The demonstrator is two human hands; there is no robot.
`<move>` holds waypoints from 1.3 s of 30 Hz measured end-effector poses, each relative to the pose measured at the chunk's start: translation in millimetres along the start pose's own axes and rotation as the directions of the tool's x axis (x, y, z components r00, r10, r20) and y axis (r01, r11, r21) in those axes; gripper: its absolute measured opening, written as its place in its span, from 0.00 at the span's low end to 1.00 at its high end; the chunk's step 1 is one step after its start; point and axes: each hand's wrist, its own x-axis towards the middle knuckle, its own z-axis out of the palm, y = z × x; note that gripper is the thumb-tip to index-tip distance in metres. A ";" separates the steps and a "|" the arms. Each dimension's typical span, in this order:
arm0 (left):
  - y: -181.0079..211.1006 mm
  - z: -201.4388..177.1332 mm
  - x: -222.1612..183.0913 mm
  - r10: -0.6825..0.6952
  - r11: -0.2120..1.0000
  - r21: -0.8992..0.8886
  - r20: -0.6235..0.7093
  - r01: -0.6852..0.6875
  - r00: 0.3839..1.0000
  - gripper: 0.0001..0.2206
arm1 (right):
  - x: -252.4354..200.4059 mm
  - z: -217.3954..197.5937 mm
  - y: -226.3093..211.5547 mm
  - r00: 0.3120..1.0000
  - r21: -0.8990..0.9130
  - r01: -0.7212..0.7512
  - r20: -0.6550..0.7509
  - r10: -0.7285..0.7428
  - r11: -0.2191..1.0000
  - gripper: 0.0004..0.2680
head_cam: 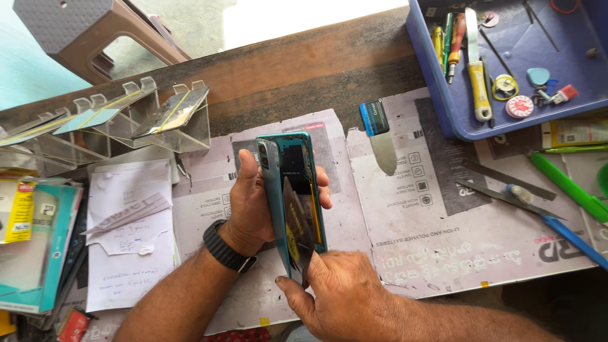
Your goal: The person removes the back cover and several interior components from a mobile phone by hand.
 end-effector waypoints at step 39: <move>-0.1 -7.0 -1.5 0.002 0.984 -0.176 0.083 0.012 0.997 0.45 | 15.2 4.7 -3.7 0.996 -0.012 0.047 0.080 -0.046 0.999 0.32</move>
